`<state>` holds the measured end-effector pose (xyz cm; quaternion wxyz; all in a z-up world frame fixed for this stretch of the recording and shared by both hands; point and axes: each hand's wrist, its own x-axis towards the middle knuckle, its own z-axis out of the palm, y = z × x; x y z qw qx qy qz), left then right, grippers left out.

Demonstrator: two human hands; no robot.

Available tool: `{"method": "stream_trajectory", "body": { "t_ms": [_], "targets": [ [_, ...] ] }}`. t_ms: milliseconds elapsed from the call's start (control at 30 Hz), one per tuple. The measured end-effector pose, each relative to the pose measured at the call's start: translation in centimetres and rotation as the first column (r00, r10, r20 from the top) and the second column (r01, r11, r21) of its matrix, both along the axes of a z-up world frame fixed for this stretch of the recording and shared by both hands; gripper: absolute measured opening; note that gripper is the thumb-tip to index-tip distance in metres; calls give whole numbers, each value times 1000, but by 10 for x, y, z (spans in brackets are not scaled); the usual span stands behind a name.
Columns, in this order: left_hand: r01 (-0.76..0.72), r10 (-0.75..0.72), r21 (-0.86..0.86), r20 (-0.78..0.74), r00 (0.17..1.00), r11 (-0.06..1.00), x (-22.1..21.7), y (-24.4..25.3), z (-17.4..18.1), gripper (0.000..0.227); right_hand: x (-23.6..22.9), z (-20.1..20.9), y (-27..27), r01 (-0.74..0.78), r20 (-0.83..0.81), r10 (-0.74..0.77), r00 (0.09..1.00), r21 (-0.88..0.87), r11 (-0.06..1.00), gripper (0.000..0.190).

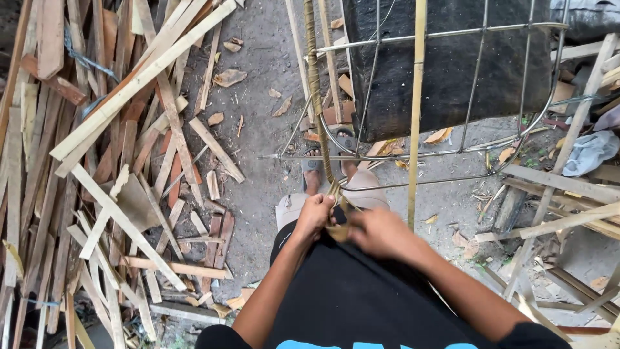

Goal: Wrapping a metal furniture frame with flexible strips to create a woven surface.

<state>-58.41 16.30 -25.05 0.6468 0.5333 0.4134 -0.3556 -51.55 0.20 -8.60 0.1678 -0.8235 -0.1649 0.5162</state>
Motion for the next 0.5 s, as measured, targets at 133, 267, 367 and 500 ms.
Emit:
{"method": "stream_trajectory", "body": {
  "t_ms": [133, 267, 367, 500],
  "targets": [
    [291, -281, 226, -73, 957, 930, -16, 0, -20, 39, 22, -78, -10, -44, 485, 44, 873, -13, 999, 67],
    [387, -383, 357, -85, 920, 850, 11, -7, 74, 44, 19, -134, 0, -61, 248, 56, 967, 15, 998, 49],
    [390, -421, 424, -23, 907, 817, 12, -4, 108, 49, 21, -135, 6, -98, 236, 129, 963, -139, 985, 43],
    [376, -394, 406, -41, 918, 833, -17, 22, 108, 54, 30, -121, 6, -78, 193, 97, 976, -107, 991, 39]
  ]
}}
